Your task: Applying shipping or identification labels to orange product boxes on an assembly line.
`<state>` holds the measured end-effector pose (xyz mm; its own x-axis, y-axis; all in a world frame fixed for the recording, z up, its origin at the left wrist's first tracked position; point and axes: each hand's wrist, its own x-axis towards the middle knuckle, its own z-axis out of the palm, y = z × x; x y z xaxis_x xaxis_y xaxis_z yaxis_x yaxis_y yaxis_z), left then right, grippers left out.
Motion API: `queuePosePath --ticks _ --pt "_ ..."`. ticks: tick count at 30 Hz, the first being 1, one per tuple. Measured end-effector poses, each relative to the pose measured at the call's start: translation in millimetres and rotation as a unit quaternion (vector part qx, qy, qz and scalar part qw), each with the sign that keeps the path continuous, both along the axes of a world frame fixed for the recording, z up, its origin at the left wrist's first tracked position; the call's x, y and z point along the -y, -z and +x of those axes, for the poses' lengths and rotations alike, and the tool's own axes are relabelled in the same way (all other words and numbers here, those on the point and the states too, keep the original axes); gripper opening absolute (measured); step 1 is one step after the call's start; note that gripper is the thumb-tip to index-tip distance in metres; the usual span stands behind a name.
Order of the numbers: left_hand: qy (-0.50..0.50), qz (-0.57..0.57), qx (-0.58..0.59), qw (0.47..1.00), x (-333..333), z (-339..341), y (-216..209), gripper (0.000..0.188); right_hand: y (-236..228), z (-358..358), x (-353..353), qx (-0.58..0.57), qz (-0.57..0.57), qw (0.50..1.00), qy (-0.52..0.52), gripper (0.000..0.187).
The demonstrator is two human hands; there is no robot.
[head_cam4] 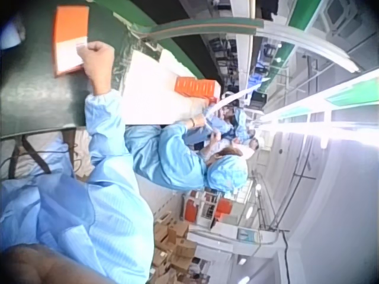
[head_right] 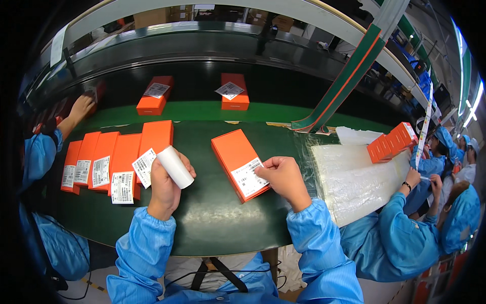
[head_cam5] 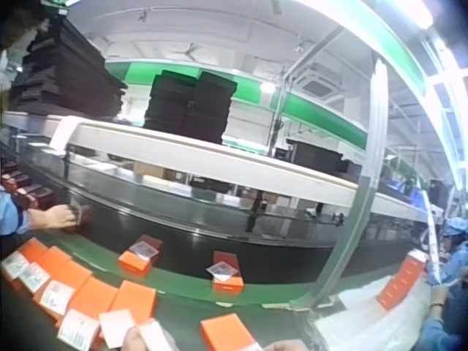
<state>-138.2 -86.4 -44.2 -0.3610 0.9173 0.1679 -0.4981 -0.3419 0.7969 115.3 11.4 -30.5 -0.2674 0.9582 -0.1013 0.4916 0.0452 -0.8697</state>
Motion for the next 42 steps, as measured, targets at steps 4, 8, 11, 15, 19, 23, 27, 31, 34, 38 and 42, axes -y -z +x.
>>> queuePosePath --ticks 4,8,11,15,19,23,27,31,34,38,42 --pt "0.020 -0.016 -0.067 0.997 -2 1 3 0.026 -11 -13 23 0.163 0.166 0.972 0.015 0.022" --pt "0.023 -0.012 -0.084 0.996 -1 -1 1 0.025 -10 -16 30 0.255 0.384 0.879 0.122 0.083" --pt "0.011 -0.003 -0.104 0.995 0 -4 7 0.025 13 -22 41 0.181 0.318 0.930 -0.023 0.099" --pt "0.003 -0.035 -0.156 0.987 -9 3 15 0.015 20 -13 49 0.243 0.287 0.925 -0.054 0.096" --pt "0.026 -0.074 -0.185 0.980 -5 26 7 0.010 24 63 28 0.225 0.397 0.887 0.073 0.100" --pt "0.065 -0.077 -0.189 0.977 0 27 13 0.011 21 104 26 0.223 0.393 0.884 0.119 0.101" --pt "0.096 -0.086 -0.220 0.967 -1 40 17 0.012 32 113 42 0.208 0.372 0.896 0.122 0.102" --pt "0.104 -0.073 -0.279 0.952 -3 45 25 0.007 36 98 60 0.171 0.306 0.929 0.115 0.104" --pt "0.141 -0.047 -0.422 0.895 11 67 23 0.004 34 101 62 0.187 0.340 0.918 0.083 0.105" --pt "0.231 0.124 -0.540 0.800 84 156 31 0.014 26 101 63 0.162 0.291 0.941 0.060 0.106" --pt "0.336 0.079 -0.628 0.697 106 254 75 0.026 24 96 71 0.156 0.243 0.952 0.098 0.098"
